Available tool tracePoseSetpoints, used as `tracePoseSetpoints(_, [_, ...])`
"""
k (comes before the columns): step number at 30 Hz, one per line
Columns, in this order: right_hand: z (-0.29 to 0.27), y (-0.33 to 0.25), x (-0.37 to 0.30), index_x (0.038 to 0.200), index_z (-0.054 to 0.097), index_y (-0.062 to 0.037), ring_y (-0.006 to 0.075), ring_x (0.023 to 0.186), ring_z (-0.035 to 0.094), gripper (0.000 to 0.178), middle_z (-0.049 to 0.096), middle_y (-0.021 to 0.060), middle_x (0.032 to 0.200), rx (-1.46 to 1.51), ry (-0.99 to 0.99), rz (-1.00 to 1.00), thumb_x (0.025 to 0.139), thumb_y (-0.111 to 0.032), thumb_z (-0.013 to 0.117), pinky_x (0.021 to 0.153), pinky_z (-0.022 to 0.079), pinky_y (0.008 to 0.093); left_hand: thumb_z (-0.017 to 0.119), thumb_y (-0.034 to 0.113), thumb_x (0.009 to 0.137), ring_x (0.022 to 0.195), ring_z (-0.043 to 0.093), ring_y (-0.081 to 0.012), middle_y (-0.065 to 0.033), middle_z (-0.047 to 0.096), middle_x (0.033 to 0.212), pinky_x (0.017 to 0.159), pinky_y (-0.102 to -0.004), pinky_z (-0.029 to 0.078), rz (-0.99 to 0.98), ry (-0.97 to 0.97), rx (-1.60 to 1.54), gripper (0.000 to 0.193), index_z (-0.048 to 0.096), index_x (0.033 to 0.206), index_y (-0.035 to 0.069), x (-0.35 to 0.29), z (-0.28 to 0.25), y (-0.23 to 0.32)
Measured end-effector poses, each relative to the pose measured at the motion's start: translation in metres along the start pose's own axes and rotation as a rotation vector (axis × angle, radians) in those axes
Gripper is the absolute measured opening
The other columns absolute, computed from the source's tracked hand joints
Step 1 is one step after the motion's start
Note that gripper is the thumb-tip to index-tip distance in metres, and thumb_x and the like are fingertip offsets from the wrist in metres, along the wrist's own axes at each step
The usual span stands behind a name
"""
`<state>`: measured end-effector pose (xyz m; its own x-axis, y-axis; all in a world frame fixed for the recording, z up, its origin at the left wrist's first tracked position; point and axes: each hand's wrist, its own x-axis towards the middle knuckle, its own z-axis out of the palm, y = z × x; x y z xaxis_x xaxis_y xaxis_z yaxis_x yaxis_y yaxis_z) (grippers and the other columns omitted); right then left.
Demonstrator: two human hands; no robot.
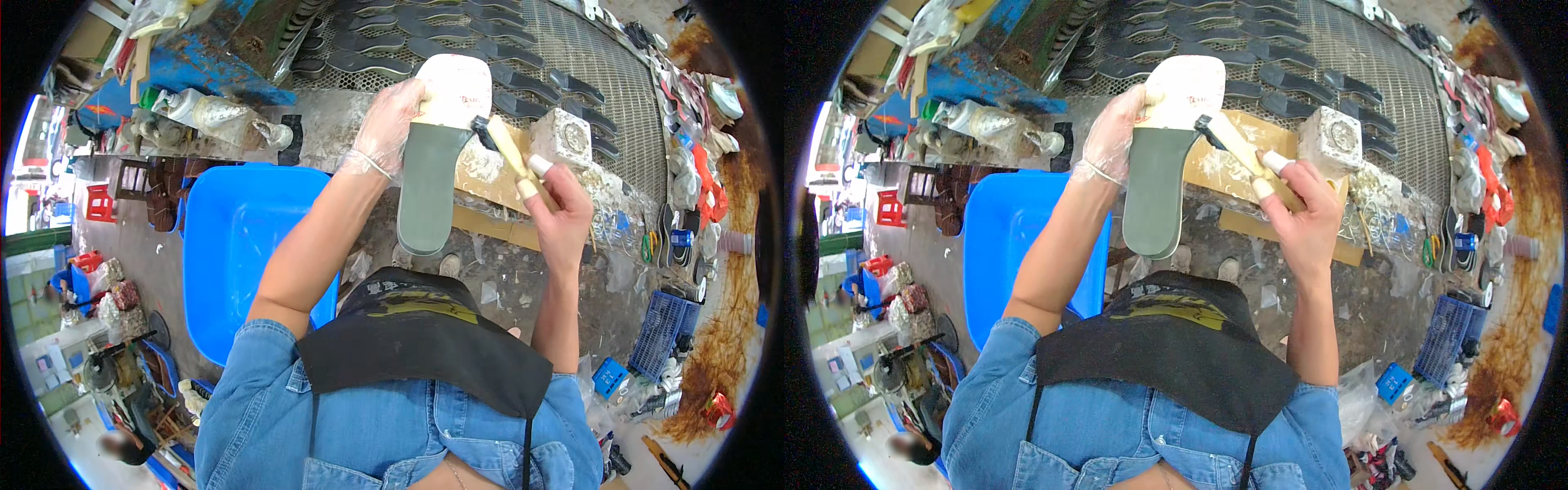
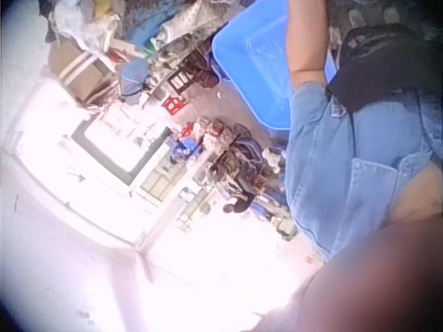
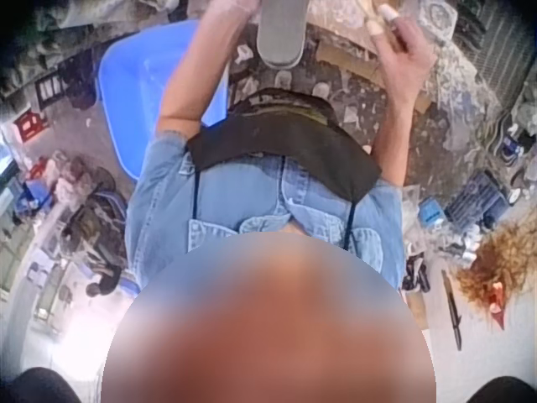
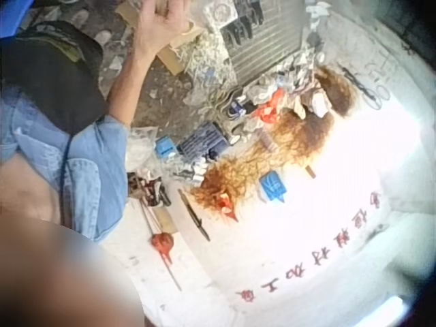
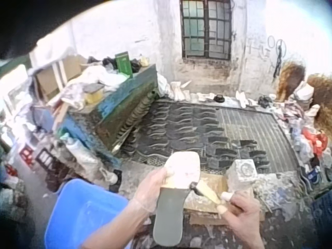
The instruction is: The recorder is using a brush to apply a yellow adhesive to the underside of shoe insoles and then placing them on a drying rack.
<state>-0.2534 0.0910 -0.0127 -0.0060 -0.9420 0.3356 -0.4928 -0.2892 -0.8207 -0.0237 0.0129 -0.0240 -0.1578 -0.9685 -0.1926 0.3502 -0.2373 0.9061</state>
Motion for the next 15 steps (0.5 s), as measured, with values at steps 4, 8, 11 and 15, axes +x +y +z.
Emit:
tracePoseSetpoints(4, [-0.005, -0.001, -0.001, 0.100, 0.071, -0.0020, 0.0116, 0.061, 0.049, 0.027, 0.055, 0.0028, 0.072, -0.107, -0.197, -0.081, 0.073, -0.004, 0.070, 0.055, 0.037, 0.0258, 0.043, 0.022, 0.096, 0.082, 0.068, -0.0179, -0.0130, 0.068, 0.099, 0.073, -0.0311, 0.058, -0.075, 0.017, -0.259, 0.034, 0.061, 0.111, -0.003, 0.006, 0.000, 0.003])
tracePoseSetpoints(8, [-0.006, -0.017, 0.010, 0.098, 0.070, -0.0013, 0.0130, 0.061, 0.051, 0.026, 0.054, 0.0048, 0.071, -0.019, -0.224, -0.050, 0.072, -0.005, 0.071, 0.054, 0.037, 0.0271, 0.042, 0.021, 0.096, 0.084, 0.069, -0.0198, -0.0149, 0.068, 0.100, 0.075, -0.0326, 0.058, -0.075, 0.052, -0.220, 0.035, 0.060, 0.112, -0.005, 0.006, 0.000, 0.007])
tracePoseSetpoints(11, [-0.001, -0.018, 0.014, 0.094, 0.070, -0.0001, 0.0140, 0.060, 0.051, 0.024, 0.055, 0.0065, 0.070, -0.085, -0.125, -0.046, 0.071, -0.007, 0.072, 0.054, 0.038, 0.0271, 0.045, 0.020, 0.092, 0.083, 0.069, -0.0207, -0.0164, 0.068, 0.101, 0.075, -0.0327, 0.058, -0.109, 0.051, -0.278, 0.036, 0.059, 0.113, -0.007, 0.011, -0.001, 0.008])
tracePoseSetpoints(15, [-0.017, -0.018, 0.011, 0.094, 0.071, -0.0010, 0.0135, 0.061, 0.050, 0.022, 0.054, 0.0054, 0.069, 0.047, -0.419, -0.042, 0.072, -0.007, 0.071, 0.054, 0.038, 0.0274, 0.051, 0.019, 0.085, 0.082, 0.069, -0.0214, -0.0180, 0.068, 0.102, 0.073, -0.0330, 0.058, -0.128, 0.009, -0.404, 0.039, 0.059, 0.112, -0.008, 0.014, -0.010, 0.005])
